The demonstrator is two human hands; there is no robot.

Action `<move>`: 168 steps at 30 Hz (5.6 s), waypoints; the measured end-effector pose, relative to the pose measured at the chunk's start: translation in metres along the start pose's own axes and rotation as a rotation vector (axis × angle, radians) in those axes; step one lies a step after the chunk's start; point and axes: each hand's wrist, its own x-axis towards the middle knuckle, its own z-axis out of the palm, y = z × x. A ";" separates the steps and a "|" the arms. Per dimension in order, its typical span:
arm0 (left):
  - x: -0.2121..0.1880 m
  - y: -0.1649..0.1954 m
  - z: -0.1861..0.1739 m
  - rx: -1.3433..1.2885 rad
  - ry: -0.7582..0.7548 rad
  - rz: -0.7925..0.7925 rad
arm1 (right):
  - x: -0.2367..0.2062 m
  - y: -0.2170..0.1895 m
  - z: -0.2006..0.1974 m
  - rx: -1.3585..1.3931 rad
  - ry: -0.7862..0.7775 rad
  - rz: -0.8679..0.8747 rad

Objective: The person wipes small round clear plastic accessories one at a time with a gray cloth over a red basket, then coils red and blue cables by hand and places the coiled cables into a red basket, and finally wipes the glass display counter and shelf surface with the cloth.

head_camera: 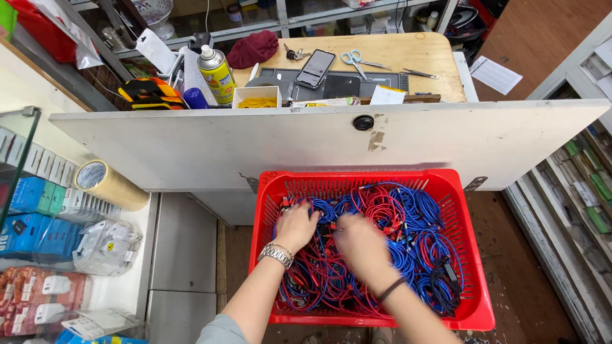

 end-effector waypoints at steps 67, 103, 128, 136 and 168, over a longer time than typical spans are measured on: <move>-0.052 0.132 -0.115 -0.546 0.218 0.347 | 0.100 0.127 -0.171 1.050 -0.011 0.019; -0.062 0.143 -0.066 -2.012 -0.546 -0.328 | -0.030 -0.012 -0.152 0.353 0.171 -0.652; 0.059 0.012 -0.090 -2.350 0.299 -0.243 | 0.005 0.283 -0.192 1.263 0.180 0.161; 0.064 0.008 -0.083 -2.550 0.558 -0.129 | 0.009 0.193 -0.184 2.324 0.479 0.221; -0.018 -0.080 -0.117 -2.404 1.089 0.042 | 0.054 0.233 -0.202 2.210 0.192 0.041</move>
